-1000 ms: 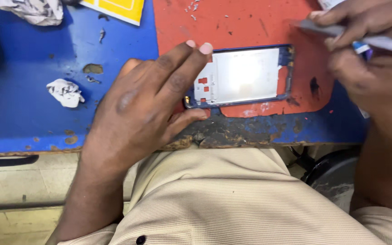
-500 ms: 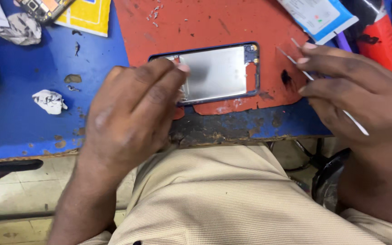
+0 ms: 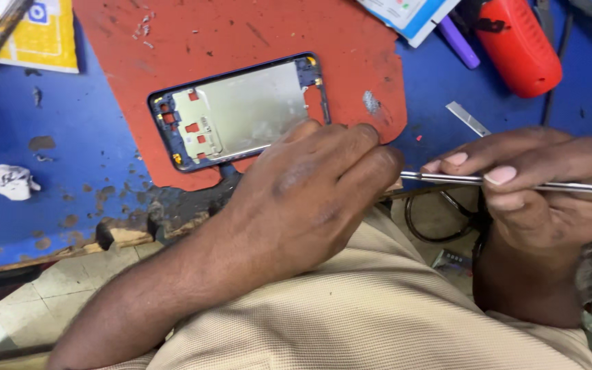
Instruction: The person uses tweezers to place small red adhesive pieces along the edges of a disassembled smartphone frame. They apply glue from a tube to the frame and continue positioning the adhesive pieces with tweezers.
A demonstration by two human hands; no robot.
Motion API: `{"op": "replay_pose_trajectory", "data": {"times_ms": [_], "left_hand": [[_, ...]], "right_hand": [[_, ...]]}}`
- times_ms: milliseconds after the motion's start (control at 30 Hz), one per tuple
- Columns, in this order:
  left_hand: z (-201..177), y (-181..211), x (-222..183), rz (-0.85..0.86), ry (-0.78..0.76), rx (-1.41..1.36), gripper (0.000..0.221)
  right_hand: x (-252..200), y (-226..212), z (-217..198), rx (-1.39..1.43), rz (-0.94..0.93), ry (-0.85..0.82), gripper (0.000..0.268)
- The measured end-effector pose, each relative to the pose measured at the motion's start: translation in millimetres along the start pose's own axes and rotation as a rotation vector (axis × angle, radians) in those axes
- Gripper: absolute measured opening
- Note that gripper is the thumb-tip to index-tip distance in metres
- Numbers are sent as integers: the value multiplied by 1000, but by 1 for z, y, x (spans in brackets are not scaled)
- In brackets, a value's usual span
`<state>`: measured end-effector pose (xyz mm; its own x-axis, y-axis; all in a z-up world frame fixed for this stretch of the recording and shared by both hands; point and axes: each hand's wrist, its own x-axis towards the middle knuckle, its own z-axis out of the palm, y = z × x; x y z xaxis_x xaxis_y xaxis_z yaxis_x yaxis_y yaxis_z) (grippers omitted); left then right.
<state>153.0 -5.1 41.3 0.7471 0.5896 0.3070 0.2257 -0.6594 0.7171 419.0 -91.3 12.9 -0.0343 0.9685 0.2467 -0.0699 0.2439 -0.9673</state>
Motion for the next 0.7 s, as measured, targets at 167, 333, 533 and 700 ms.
{"op": "replay_pose_trajectory", "data": {"times_ms": [167,333,533,700], "left_hand": [[10,-5,-1,11,29,-20,15],[7,-9,-12,-9,16,43,17],[21,-9,-14,82,-65,85,28],[33,-9,-10,178,-100,151,29]], "right_hand": [[-5,-2,0,-42,8,175,20],[4,-35,4,-878,151,94,20],[24,-42,19,-1340,96,-118,24],[26,-36,18,-1335,98,-101,28]]}}
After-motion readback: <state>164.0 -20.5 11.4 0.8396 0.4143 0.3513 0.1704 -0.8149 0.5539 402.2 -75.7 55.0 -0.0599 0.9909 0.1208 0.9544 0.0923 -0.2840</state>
